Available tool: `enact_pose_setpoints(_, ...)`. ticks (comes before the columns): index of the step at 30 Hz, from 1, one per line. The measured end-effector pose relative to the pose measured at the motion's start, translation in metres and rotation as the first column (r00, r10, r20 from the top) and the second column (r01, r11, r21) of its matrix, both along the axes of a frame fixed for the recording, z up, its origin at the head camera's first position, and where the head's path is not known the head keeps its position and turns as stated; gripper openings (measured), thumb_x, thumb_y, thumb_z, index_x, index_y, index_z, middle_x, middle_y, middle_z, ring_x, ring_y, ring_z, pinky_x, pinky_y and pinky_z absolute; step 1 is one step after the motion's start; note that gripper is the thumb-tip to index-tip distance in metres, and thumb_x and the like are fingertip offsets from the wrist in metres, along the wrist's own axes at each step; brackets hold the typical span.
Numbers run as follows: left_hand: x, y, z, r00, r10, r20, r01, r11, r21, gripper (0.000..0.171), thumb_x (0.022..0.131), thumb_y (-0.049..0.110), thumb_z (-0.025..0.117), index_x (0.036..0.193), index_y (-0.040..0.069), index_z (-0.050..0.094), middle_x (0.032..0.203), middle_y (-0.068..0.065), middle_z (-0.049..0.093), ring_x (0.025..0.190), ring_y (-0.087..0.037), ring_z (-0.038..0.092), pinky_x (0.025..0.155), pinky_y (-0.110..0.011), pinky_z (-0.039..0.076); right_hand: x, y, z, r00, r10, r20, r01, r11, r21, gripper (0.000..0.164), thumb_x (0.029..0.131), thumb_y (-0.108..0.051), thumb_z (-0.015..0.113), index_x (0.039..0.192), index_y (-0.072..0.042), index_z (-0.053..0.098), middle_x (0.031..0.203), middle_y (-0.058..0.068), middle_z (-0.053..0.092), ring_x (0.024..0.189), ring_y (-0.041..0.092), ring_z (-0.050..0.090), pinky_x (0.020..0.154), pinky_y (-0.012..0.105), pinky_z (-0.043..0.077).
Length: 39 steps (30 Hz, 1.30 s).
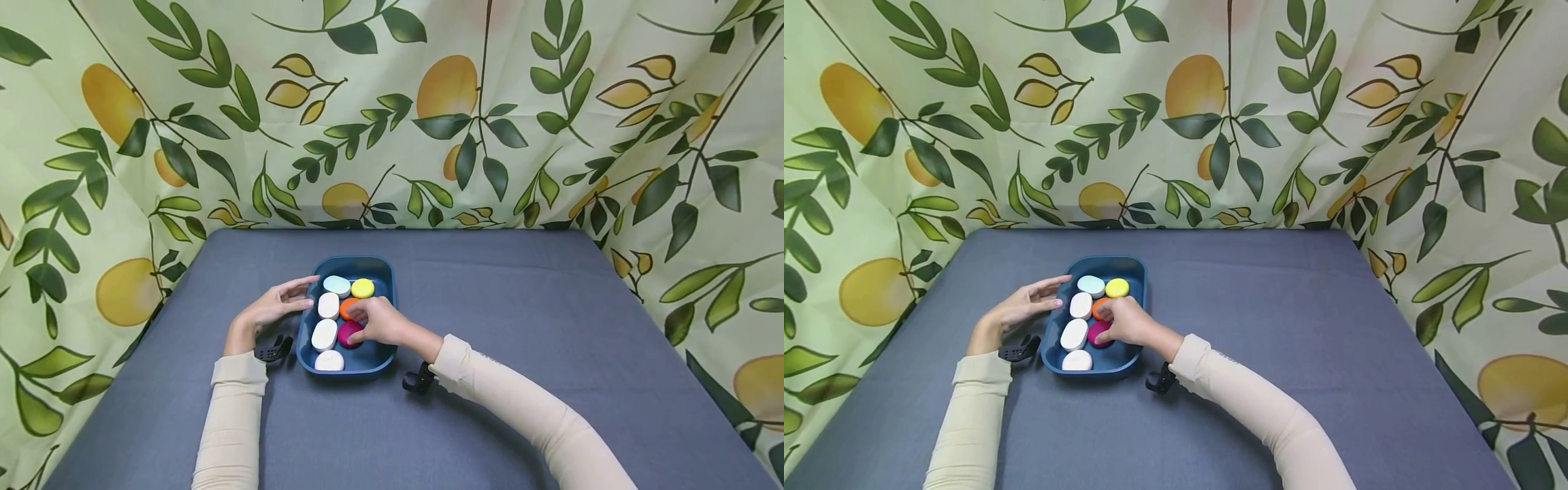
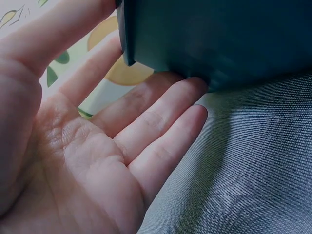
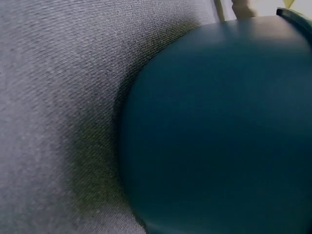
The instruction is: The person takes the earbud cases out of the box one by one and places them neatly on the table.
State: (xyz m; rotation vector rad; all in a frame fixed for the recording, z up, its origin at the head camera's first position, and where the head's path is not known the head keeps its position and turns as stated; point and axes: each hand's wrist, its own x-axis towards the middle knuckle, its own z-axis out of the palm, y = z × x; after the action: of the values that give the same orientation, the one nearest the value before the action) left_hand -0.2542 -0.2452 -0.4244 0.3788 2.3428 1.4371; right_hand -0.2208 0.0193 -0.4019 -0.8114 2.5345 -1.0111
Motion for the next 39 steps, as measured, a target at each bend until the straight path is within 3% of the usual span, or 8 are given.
enact_pose_setpoints(6,0.0,0.0,0.0,1.0,0.003,0.003,-0.003,1.0,-0.002,0.063,0.095,0.028,0.06,0.15,0.016,0.034,0.16,-0.021,0.024,0.146,-0.045,0.026,0.117,-0.064,0.022,-0.001,-0.008,0.0,0.999,-0.032,-0.013,0.033,0.993,0.115,0.052,0.075,-0.015,0.083,0.121,0.0,0.065,0.12,0.014,0.069,0.107,0.024,0.066,0.097,0.035,0.055)
enact_pose_setpoints(14,0.0,0.0,0.0,1.0,-0.002,0.005,0.002,1.0,0.008,0.062,0.096,0.026,0.059,0.151,0.015,0.033,0.159,-0.021,0.024,0.145,-0.045,0.027,0.117,-0.062,0.024,-0.002,-0.014,-0.003,0.998,-0.055,0.038,0.049,0.989,0.137,0.054,0.072,-0.012,0.084,0.121,-0.001,0.065,0.119,0.013,0.07,0.106,0.023,0.065,0.097,0.033,0.054)
enact_pose_setpoints(26,-0.001,0.0,-0.001,1.0,0.009,0.01,-0.009,1.0,0.008,0.063,0.094,0.028,0.061,0.15,0.016,0.034,0.158,-0.021,0.027,0.145,-0.044,0.029,0.116,-0.062,0.026,0.003,-0.016,-0.005,0.999,0.027,-0.04,-0.016,0.967,0.255,0.049,0.072,-0.009,0.084,0.119,-0.008,0.068,0.115,0.006,0.071,0.098,0.016,0.059,0.089,0.026,0.056)
enact_pose_setpoints(32,0.0,0.0,-0.001,1.0,0.002,0.003,-0.002,1.0,0.01,0.064,0.094,0.029,0.061,0.15,0.015,0.034,0.158,-0.022,0.028,0.144,-0.044,0.03,0.116,-0.061,0.027,0.004,-0.015,-0.005,0.998,0.021,-0.066,-0.003,0.966,0.259,0.046,0.074,-0.011,0.083,0.117,-0.01,0.069,0.114,0.006,0.071,0.099,0.016,0.06,0.087,0.025,0.057)
enact_pose_setpoints(39,-0.001,-0.001,-0.002,1.0,0.0,0.01,0.0,1.0,0.016,0.064,0.095,0.028,0.061,0.151,0.015,0.033,0.159,-0.022,0.026,0.145,-0.045,0.028,0.116,-0.061,0.027,0.004,-0.011,-0.004,0.994,0.02,-0.112,0.001,0.983,0.183,0.043,0.071,-0.015,0.085,0.112,-0.007,0.072,0.11,0.007,0.074,0.096,0.018,0.063,0.085,0.026,0.056)
